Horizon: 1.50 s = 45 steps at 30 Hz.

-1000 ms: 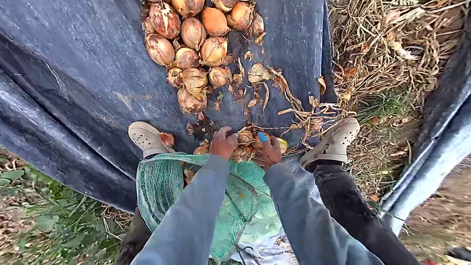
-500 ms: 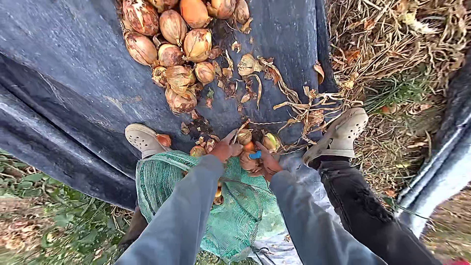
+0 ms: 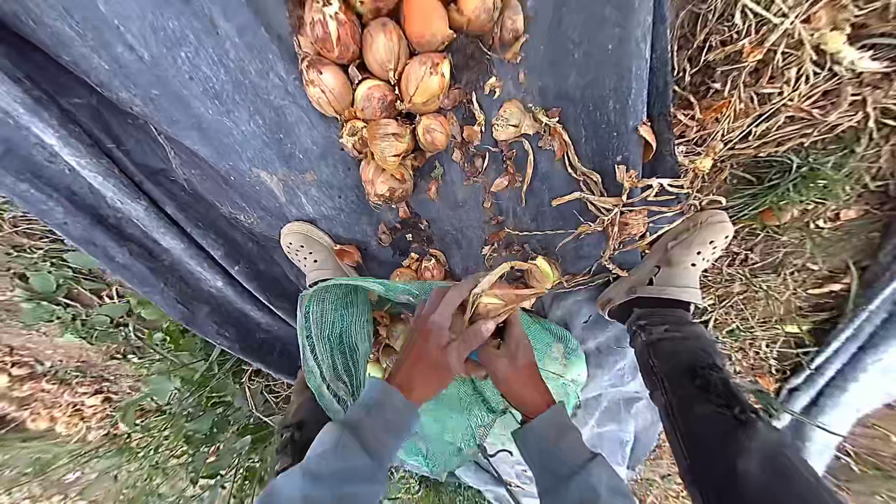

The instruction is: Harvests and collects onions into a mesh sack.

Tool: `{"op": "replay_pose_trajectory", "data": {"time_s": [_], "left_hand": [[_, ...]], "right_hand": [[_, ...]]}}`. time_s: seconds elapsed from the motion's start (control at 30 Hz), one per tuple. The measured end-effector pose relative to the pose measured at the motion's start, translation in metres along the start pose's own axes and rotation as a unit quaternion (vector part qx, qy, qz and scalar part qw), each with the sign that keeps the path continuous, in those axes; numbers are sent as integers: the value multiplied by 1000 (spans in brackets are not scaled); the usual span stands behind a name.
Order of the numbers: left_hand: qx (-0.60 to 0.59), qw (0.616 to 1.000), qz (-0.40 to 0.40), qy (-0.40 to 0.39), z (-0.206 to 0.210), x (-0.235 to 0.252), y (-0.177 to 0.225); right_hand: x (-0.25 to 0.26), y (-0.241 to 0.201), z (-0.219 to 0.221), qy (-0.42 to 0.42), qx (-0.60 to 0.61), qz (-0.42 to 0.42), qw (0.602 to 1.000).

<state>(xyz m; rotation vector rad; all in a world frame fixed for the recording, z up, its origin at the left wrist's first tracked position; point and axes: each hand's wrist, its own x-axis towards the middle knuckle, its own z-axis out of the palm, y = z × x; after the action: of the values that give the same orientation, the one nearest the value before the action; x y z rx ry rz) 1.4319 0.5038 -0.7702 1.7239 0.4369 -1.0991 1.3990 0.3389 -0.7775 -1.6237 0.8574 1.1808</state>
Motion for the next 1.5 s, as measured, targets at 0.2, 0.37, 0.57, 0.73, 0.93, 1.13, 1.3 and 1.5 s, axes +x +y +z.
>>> {"op": "replay_pose_trajectory", "data": {"time_s": [0.2, 0.37, 0.57, 0.73, 0.93, 1.13, 1.3, 1.5], "left_hand": [[52, 996, 59, 35, -47, -127, -57], [191, 968, -7, -165, -75, -107, -63], [68, 975, -129, 169, -88, 80, -67], [49, 905, -415, 80, -6, 126, -104], [63, 897, -435, 52, 21, 111, -141], [56, 950, -303, 48, 1, 94, -153], [83, 982, -63, 158, -37, 44, -103], [-152, 968, -152, 131, -51, -58, -70]], "right_hand": [[-37, -13, 50, -176, -228, -133, 948], [-24, 3, 22, -253, -371, -62, 891], [65, 35, -78, 226, -103, 52, 967], [118, 85, -81, 184, 68, 248, 949], [127, 116, -49, 135, 278, 248, 918], [138, 96, -47, 203, 397, 237, 863], [92, 65, -55, 210, 198, 78, 954], [-38, -29, 2, -165, 257, 16, 952]]}}
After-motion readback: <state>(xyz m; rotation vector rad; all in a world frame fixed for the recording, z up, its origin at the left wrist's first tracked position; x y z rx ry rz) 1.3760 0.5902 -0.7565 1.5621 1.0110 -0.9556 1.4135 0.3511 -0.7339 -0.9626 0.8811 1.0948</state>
